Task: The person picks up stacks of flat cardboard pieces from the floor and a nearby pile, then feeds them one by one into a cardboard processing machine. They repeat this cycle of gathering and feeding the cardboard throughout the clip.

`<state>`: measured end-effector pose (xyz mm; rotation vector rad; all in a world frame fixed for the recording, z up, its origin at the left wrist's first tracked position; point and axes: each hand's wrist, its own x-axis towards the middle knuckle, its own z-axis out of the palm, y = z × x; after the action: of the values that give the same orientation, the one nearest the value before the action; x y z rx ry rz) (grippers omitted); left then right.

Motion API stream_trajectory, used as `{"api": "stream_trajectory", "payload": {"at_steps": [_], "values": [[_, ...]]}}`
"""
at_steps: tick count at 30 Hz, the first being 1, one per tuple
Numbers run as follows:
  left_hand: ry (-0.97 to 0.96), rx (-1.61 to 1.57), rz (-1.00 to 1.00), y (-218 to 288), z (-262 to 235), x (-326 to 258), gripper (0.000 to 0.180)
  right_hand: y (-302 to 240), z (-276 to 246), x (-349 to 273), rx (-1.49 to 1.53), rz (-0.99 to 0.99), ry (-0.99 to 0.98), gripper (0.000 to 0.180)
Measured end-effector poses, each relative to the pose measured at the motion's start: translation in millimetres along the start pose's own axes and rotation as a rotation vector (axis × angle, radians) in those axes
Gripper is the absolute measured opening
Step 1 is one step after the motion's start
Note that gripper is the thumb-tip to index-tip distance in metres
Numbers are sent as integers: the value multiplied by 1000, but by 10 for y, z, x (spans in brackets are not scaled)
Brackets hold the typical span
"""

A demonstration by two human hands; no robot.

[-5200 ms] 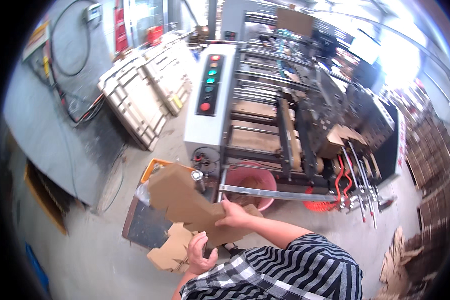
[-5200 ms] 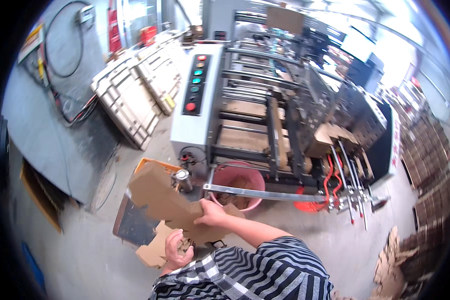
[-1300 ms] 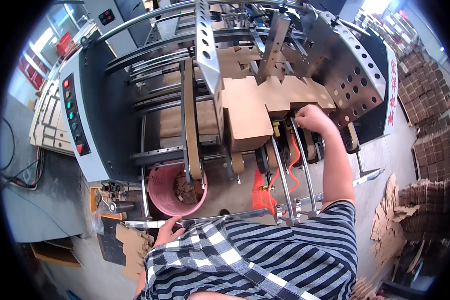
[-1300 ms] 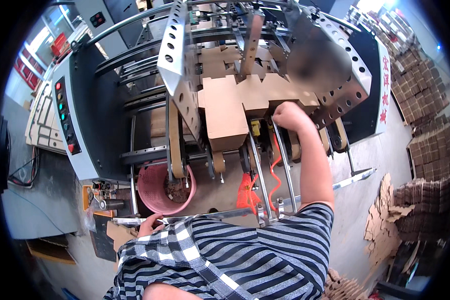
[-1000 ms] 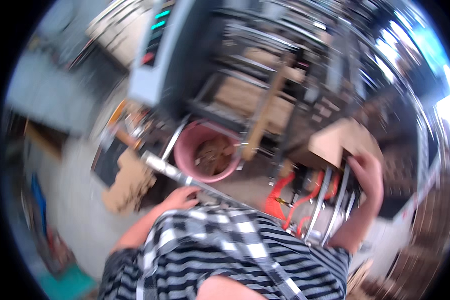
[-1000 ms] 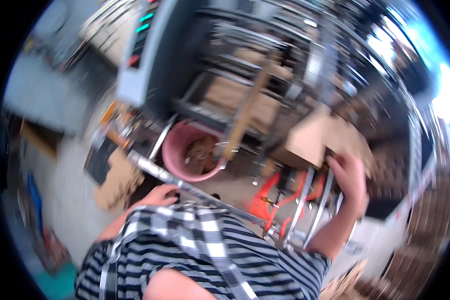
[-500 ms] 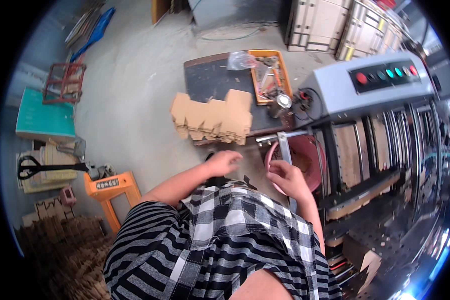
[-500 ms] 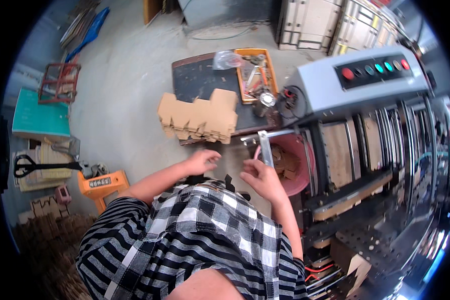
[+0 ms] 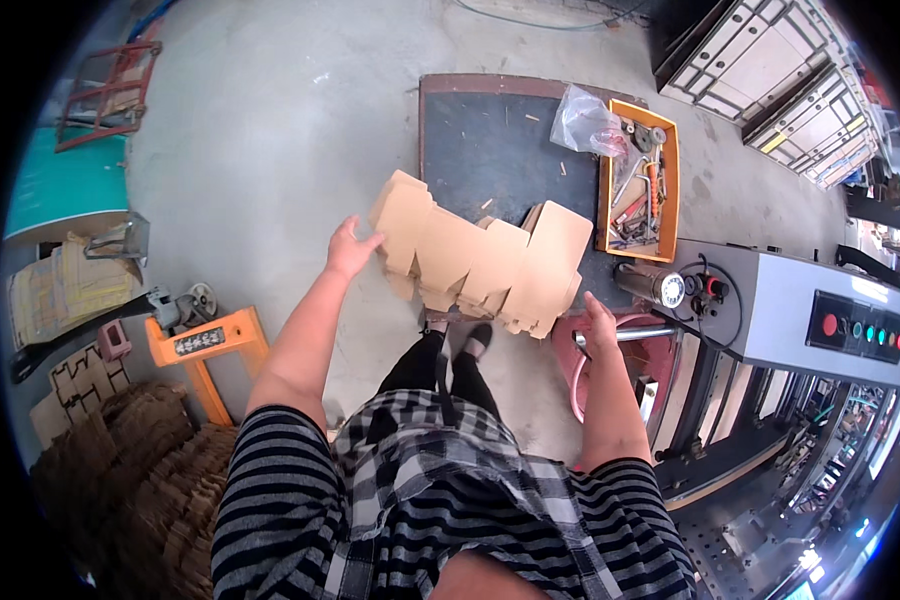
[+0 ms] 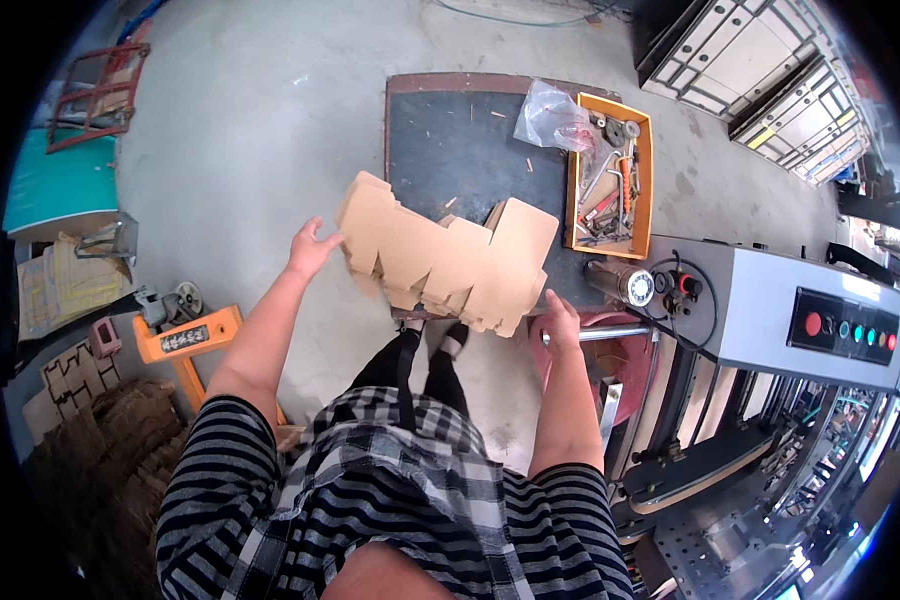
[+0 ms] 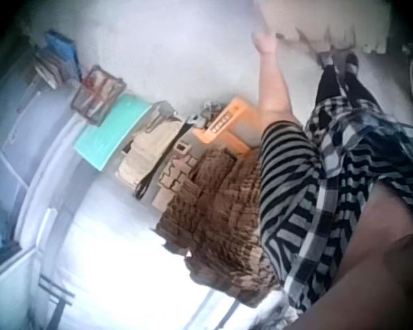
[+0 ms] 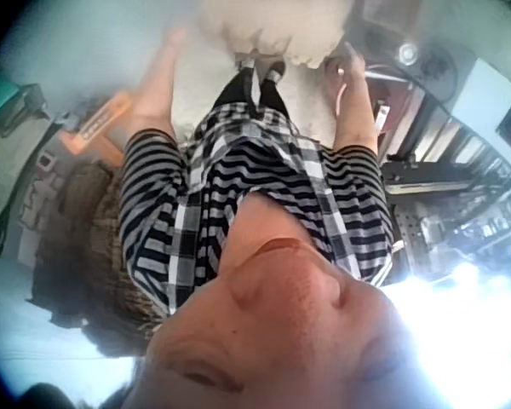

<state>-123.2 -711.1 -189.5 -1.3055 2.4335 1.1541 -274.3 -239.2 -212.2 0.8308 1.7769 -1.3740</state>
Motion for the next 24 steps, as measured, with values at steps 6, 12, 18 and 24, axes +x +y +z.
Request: {"api": "stream_trajectory", "payload": {"at_steps": [6, 12, 18, 24], "values": [[-120, -267, -202, -173, 400, 614, 92, -107, 338, 399, -66, 38, 13, 62], [-286, -669, -254, -247, 647, 776, 77, -49, 428, 474, -147, 36, 68, 68], [-334, -644, -275, -265, 498, 583, 72, -29, 376, 487, -32, 138, -125, 60], [-275, -814, -175, -180, 360, 427, 69, -59, 383, 214, 112, 4, -225, 50]]}}
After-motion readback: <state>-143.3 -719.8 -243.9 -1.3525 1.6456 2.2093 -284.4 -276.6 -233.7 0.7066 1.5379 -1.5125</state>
